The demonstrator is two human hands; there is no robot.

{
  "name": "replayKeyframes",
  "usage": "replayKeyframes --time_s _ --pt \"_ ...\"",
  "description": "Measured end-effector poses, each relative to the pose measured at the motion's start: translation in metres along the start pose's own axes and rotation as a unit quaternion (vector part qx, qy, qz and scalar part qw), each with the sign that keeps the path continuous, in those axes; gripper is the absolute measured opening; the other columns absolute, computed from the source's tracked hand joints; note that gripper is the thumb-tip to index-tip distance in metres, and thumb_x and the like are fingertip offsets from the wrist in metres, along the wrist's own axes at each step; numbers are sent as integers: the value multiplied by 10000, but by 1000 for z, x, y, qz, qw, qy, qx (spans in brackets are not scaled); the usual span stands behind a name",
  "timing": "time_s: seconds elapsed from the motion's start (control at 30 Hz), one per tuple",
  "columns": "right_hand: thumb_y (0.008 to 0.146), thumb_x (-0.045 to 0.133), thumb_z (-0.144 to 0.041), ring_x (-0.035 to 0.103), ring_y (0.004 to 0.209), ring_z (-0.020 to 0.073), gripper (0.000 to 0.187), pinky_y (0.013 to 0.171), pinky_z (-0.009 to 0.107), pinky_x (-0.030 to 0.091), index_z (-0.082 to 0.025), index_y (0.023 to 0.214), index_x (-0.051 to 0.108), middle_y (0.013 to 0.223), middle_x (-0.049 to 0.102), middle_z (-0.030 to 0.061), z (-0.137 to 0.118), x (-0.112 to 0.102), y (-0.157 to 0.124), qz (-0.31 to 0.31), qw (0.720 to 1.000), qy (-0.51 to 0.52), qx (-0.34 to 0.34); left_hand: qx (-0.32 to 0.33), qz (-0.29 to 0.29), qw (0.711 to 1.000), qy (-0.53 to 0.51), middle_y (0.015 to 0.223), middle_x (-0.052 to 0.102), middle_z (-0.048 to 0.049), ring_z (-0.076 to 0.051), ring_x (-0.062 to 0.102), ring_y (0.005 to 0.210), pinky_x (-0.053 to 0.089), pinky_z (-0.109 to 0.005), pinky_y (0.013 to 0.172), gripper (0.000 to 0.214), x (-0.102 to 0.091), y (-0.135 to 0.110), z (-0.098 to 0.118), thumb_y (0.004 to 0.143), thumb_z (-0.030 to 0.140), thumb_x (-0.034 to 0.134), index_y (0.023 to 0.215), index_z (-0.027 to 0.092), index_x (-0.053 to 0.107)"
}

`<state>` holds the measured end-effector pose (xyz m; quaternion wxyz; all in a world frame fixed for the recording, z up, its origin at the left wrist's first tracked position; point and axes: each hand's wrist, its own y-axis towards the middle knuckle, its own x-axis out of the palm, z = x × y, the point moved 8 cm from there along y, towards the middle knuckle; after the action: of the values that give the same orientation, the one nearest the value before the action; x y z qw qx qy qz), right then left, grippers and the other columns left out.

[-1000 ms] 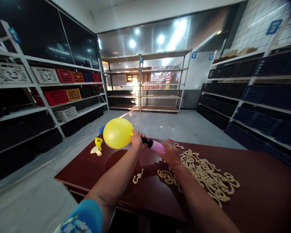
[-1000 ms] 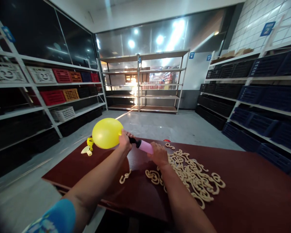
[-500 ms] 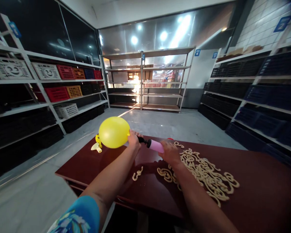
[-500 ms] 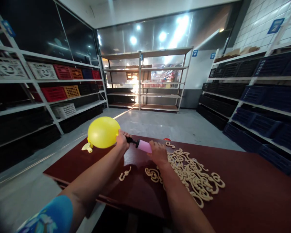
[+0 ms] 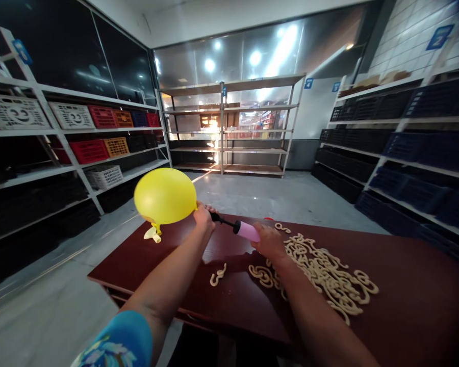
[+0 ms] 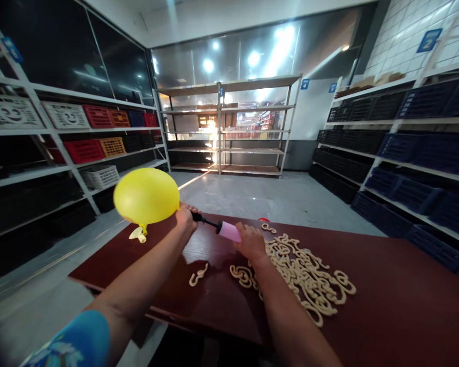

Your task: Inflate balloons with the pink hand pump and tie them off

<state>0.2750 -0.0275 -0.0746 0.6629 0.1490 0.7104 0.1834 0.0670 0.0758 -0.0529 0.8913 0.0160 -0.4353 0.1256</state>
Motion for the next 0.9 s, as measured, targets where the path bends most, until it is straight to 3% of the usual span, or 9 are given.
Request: replayKeyframes --time_s 0.1,0.17,0.23,0.4,0.47,0.53,0.73,0.83,0.9 --pt "704 565 -331 555 838 203 340 720 286 338 -224 1023 511 912 620 47 -13 -1 -3 -11 1000 11 -16 -34 -8 999 4 453 279 76 -64 343 360 372 -208 421 369 0 -22 -34 830 454 452 607 198 308" --pt "710 559 -338 560 838 196 350 719 279 345 -227 1038 511 919 623 48 -13 -2 -3 -16 1000 21 -12 -41 -12 999 11 457 284 75 -66 354 366 380 -211 426 380 3 -25 -37 818 476 464 609 199 310" --pt "699 571 -331 561 863 193 380 738 276 354 -236 1061 511 945 622 45 -7 -3 -1 -15 999 29 -2 -36 -18 999 18 450 285 75 -69 362 363 388 -217 430 384 8 -16 -22 821 482 453 606 199 308" --pt "699 562 -294 556 907 196 382 777 281 370 -240 1075 520 985 620 46 16 -7 4 1 999 36 19 8 -12 1000 9 432 268 79 -63 330 336 375 -213 415 360 16 24 44 846 399 434 586 195 292" --pt "701 561 -287 560 895 200 362 764 284 376 -237 1057 523 973 622 45 20 -8 4 0 999 28 26 19 -7 1000 7 432 268 79 -61 325 334 364 -204 407 346 14 29 53 840 376 446 586 193 298" --pt "690 581 -300 563 875 206 363 746 288 378 -229 1042 524 953 625 49 17 -6 2 -11 999 14 31 19 -5 1000 3 433 271 77 -62 326 338 354 -201 401 343 10 23 43 842 380 439 589 193 303" --pt "692 603 -486 564 837 218 549 725 304 369 -222 1154 468 973 615 66 -19 -11 -4 -47 999 19 -10 -35 4 999 -7 454 282 73 -66 338 356 364 -217 416 364 -6 -18 -22 853 431 405 595 194 306" --pt "699 550 -610 514 984 255 749 815 334 340 -212 1302 351 1163 540 117 -42 -33 -5 7 998 34 -48 -53 1 999 -15 458 283 69 -69 341 364 368 -226 423 365 -8 -32 -28 861 423 393 592 195 300" --pt "744 514 -590 474 1047 263 727 867 341 301 -218 1335 316 1218 505 127 -61 -45 -8 27 995 36 -89 -74 -6 997 -23 456 275 69 -69 336 363 370 -228 429 362 -8 -39 -26 868 412 383 591 196 297"
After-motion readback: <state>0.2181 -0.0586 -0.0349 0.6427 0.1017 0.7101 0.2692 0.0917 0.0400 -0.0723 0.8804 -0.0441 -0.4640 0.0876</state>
